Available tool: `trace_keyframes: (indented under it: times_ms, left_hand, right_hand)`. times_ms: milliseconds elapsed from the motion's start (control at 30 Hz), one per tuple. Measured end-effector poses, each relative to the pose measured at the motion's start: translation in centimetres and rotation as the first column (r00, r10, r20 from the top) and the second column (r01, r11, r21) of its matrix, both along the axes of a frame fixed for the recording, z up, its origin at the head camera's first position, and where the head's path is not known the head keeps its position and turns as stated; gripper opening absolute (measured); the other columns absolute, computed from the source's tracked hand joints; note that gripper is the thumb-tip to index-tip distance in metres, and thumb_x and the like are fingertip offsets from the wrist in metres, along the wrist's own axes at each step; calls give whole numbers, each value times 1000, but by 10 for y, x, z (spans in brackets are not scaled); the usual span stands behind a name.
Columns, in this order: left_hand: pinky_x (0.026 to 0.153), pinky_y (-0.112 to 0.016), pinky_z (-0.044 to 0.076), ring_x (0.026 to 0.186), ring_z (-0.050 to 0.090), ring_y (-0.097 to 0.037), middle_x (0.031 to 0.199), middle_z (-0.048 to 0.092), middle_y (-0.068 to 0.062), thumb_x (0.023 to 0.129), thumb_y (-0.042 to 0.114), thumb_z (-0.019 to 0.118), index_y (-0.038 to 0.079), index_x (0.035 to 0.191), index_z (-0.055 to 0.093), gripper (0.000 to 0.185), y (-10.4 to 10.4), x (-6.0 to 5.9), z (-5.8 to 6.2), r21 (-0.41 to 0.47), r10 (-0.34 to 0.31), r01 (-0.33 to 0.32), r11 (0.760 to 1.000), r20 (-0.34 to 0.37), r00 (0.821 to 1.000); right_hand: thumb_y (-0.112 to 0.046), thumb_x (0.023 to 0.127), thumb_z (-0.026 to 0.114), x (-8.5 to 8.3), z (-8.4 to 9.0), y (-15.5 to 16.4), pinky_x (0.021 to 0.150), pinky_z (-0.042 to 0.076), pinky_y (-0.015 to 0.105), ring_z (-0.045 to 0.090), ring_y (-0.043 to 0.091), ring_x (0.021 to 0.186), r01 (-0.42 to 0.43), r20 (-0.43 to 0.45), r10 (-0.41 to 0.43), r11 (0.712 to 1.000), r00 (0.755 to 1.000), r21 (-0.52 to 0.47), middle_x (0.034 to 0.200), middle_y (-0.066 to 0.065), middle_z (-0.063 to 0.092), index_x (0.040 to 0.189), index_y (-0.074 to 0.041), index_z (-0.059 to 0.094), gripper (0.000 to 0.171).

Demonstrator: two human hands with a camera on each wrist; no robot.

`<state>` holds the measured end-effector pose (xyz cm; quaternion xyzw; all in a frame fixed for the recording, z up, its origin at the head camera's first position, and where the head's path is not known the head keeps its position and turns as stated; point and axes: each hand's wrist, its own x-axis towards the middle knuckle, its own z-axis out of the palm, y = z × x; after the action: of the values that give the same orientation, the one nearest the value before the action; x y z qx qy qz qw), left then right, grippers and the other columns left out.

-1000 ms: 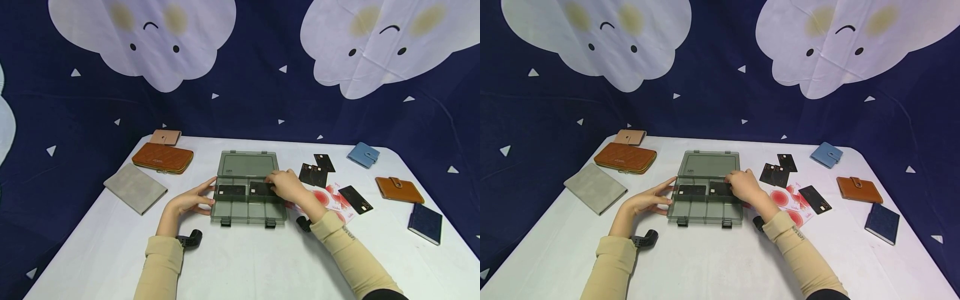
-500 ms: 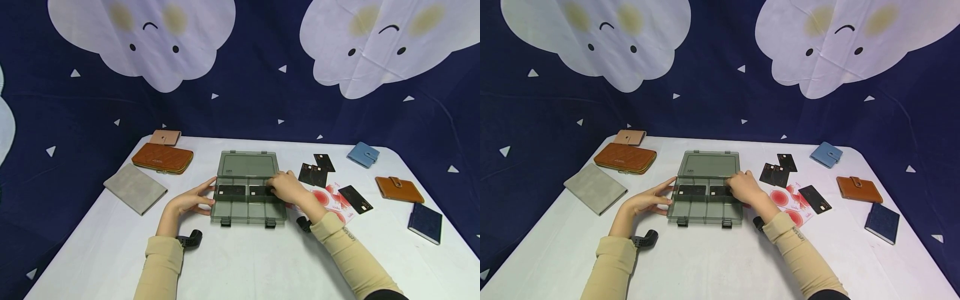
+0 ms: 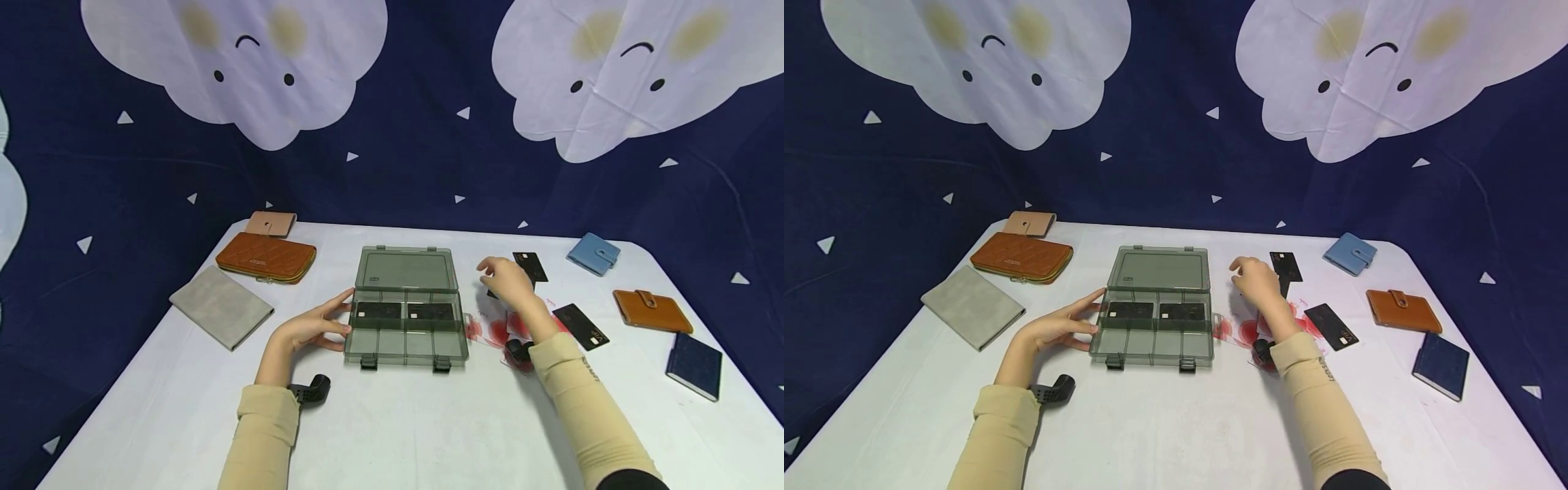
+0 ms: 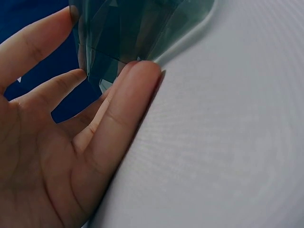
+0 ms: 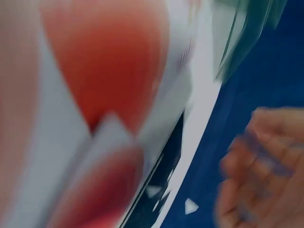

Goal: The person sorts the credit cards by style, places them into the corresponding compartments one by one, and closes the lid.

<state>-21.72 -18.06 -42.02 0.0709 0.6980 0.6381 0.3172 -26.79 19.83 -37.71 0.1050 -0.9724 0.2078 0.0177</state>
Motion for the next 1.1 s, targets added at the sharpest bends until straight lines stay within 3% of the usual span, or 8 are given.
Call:
trace_keyframes:
  times_ms: [100, 233, 300, 633, 733, 833, 933, 1100]
  left_hand:
    - [79, -43, 54, 91, 52, -20, 150, 8, -19, 86, 6, 61, 27, 150, 8, 86, 0, 0, 0, -3, -2, 2, 1000, -2, 1000]
    - [79, -43, 54, 91, 52, -19, 149, 9, -19, 86, 5, 61, 27, 150, 8, 86, 0, 0, 0, -7, -3, 3, 1000, -4, 1000]
    - [79, -43, 54, 91, 52, -19, 149, 9, -19, 86, 5, 61, 27, 150, 8, 86, 0, 0, 0, -7, -3, 2, 1000, -3, 1000]
    - [79, -43, 54, 91, 51, -19, 150, 9, -18, 86, 5, 60, 27, 150, 8, 85, 1, 0, -1, -15, -4, 4, 1000, -5, 1000]
    - [79, -43, 54, 91, 52, -19, 150, 9, -18, 86, 5, 60, 27, 150, 8, 85, 1, 0, -1, -14, -4, 4, 1000, -4, 1000]
    - [79, -43, 54, 91, 52, -19, 150, 9, -19, 86, 5, 60, 27, 150, 8, 85, 1, 0, -1, -14, -3, 3, 1000, -3, 1000]
    - [79, -43, 54, 92, 51, -19, 150, 9, -18, 86, 5, 60, 28, 150, 8, 85, 1, 0, -1, -12, -1, 1, 1000, 1, 1000]
    - [79, -43, 54, 91, 51, -19, 150, 9, -18, 86, 5, 61, 28, 150, 8, 86, 1, 0, -1, -12, 0, 0, 1000, 3, 1000]
  right_hand:
    - [-22, 87, 57, -8, 1, 15, 80, 46, 55, 50, 47, 105, 205, 151, -217, 974, 964, 92, 116, 33, 50, 125, 7, 46, 49]
    - [-38, 86, 57, -15, 2, 27, 89, 40, 61, 37, 54, 117, 363, 365, -412, 910, 835, 198, 132, 41, 31, 142, 10, 12, 86]
    - [-42, 84, 58, -17, 1, 31, 91, 39, 61, 35, 53, 118, 370, 422, -433, 901, 796, 226, 133, 41, 29, 142, 11, 4, 96]
    - [-32, 83, 63, -27, -7, 43, 89, 48, 48, 46, 45, 112, 347, 560, -352, 930, 750, 119, 130, 42, 29, 135, 18, -13, 105]
    - [-29, 81, 66, -28, -9, 46, 95, 43, 50, 40, 45, 117, 354, 555, -344, 931, 758, 93, 134, 41, 25, 135, 22, -2, 101]
    - [-27, 78, 71, -27, -9, 48, 95, 42, 51, 41, 43, 114, 330, 501, -329, 940, 801, 91, 133, 39, 29, 133, 23, 19, 90]
    - [-22, 77, 70, -27, -8, 50, 83, 48, 47, 51, 39, 97, 280, 413, -288, 957, 864, 80, 117, 35, 47, 119, 19, 42, 65]
    - [-6, 81, 60, -28, -8, 53, 60, 46, 33, 50, 32, 79, 230, 298, -207, 972, 932, -45, 98, 27, 52, 100, 12, 49, 29]
